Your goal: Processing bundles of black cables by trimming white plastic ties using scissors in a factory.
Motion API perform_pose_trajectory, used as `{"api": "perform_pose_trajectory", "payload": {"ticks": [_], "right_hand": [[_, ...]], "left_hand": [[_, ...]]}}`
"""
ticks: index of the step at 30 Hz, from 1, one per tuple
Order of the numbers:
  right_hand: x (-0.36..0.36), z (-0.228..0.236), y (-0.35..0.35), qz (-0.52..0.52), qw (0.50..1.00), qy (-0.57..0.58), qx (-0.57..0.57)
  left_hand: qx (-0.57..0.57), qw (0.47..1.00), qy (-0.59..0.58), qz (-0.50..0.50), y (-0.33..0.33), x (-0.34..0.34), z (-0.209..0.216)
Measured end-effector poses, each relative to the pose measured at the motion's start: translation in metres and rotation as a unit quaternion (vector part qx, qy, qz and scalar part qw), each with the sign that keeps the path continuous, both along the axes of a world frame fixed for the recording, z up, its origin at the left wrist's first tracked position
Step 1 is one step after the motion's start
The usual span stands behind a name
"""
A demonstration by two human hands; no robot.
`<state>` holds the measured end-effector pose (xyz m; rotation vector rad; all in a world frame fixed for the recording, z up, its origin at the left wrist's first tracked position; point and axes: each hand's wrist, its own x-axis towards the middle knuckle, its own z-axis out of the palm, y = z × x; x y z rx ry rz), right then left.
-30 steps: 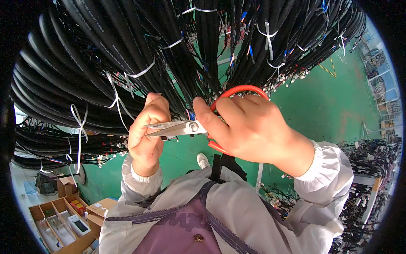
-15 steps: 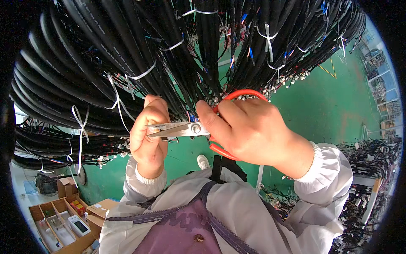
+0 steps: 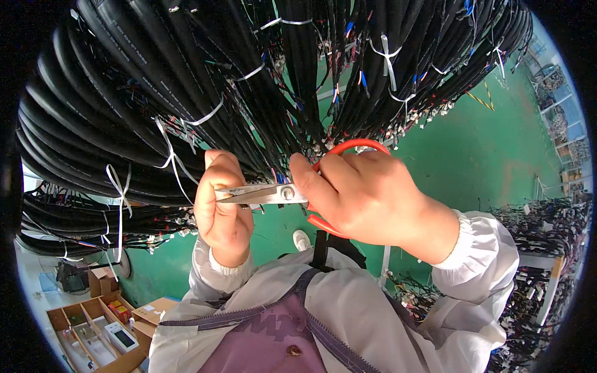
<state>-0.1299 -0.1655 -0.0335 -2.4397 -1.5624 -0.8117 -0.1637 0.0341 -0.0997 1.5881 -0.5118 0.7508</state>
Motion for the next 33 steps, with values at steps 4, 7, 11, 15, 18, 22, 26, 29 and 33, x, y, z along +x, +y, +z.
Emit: {"api": "perform_pose_trajectory", "payload": {"ticks": [4, 7, 11, 15, 18, 22, 26, 29, 33], "right_hand": [[0.0, -0.002, 0.003, 0.004, 1.0, -0.007, 0.014], [0.001, -0.002, 0.003, 0.007, 1.0, 0.007, 0.014], [0.0, -0.002, 0.004, 0.001, 1.0, -0.003, 0.006], [-0.001, -0.001, 0.002, -0.016, 0.999, -0.044, -0.021], [-0.004, -0.006, -0.001, -0.01, 1.0, -0.001, 0.019], [0.004, 0.003, -0.008, -0.081, 0.951, 0.257, 0.153], [-0.002, -0.014, -0.009, -0.114, 0.873, 0.342, 0.329], [-0.006, -0.004, -0.003, 0.018, 0.943, 0.202, 0.265], [0.0, -0.024, 0.028, 0.078, 0.92, 0.219, 0.316]], "left_hand": [[-0.022, 1.0, 0.001, -0.003, -0.001, -0.001, -0.002], [-0.035, 0.999, -0.005, -0.001, -0.003, 0.0, -0.002], [-0.032, 0.999, -0.008, 0.016, -0.003, -0.001, -0.001], [0.028, 0.996, -0.019, 0.078, -0.003, -0.003, -0.002], [0.036, 0.995, -0.019, 0.094, -0.007, -0.003, -0.002], [0.066, 0.994, -0.004, 0.093, -0.012, -0.004, -0.006], [0.273, 0.956, -0.027, 0.102, -0.02, 0.013, -0.048], [0.285, 0.953, -0.015, 0.104, -0.021, 0.003, -0.053], [0.242, 0.943, -0.042, 0.224, 0.018, -0.02, -0.065]]}}
